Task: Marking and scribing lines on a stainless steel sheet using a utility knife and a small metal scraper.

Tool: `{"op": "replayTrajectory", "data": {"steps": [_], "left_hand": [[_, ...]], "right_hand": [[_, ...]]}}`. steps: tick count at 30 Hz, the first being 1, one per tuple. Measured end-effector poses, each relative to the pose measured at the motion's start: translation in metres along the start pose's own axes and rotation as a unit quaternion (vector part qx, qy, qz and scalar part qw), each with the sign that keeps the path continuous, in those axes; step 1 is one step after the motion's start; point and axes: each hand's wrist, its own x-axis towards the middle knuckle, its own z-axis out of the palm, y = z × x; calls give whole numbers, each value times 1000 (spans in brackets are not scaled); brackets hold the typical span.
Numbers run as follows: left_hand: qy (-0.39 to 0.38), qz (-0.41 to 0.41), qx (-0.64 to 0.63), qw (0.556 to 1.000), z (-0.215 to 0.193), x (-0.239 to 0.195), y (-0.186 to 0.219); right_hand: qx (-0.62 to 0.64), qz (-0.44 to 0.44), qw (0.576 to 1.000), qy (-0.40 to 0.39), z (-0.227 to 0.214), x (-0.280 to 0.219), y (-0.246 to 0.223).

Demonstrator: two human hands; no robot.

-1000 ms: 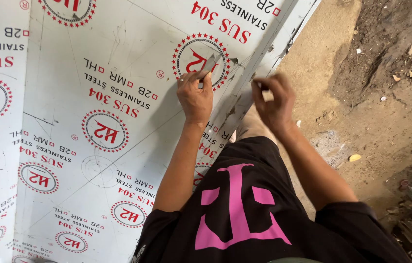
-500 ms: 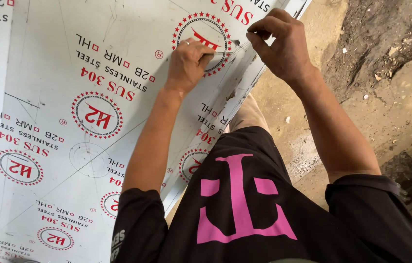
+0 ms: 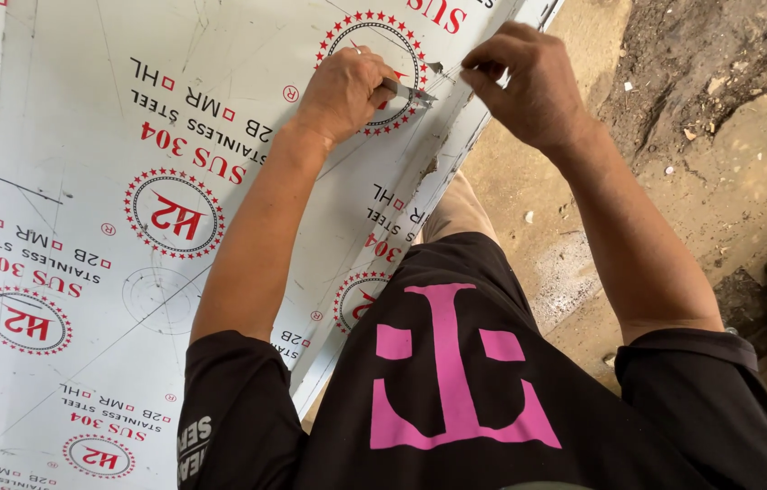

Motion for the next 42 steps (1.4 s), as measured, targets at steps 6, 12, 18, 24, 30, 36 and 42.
{"op": "replayTrajectory", "data": {"steps": [6,12,18,24,30,36,42], "left_hand": [[-2,-6,-5,1000,-1,1,1],[0,-9,-1,1000,-2,0,3],[27,-6,-11,1000,4,-1,3],[79,-48,-23,995,16,-8,10],[141,-103,-27,984,30,-15,17],[229,-183,-30,956,51,-21,34],[312,-263,-32,912,62,-18,53]], "right_hand": [[2,-30,995,-91,29,10,-10],[-78,-64,990,-99,46,24,-13],[-90,-72,983,-139,54,32,6],[-92,-94,973,-191,54,50,22],[-136,-168,948,-233,45,84,22],[-186,-239,900,-314,51,121,27],[-270,-269,848,-367,46,158,-12]]}}
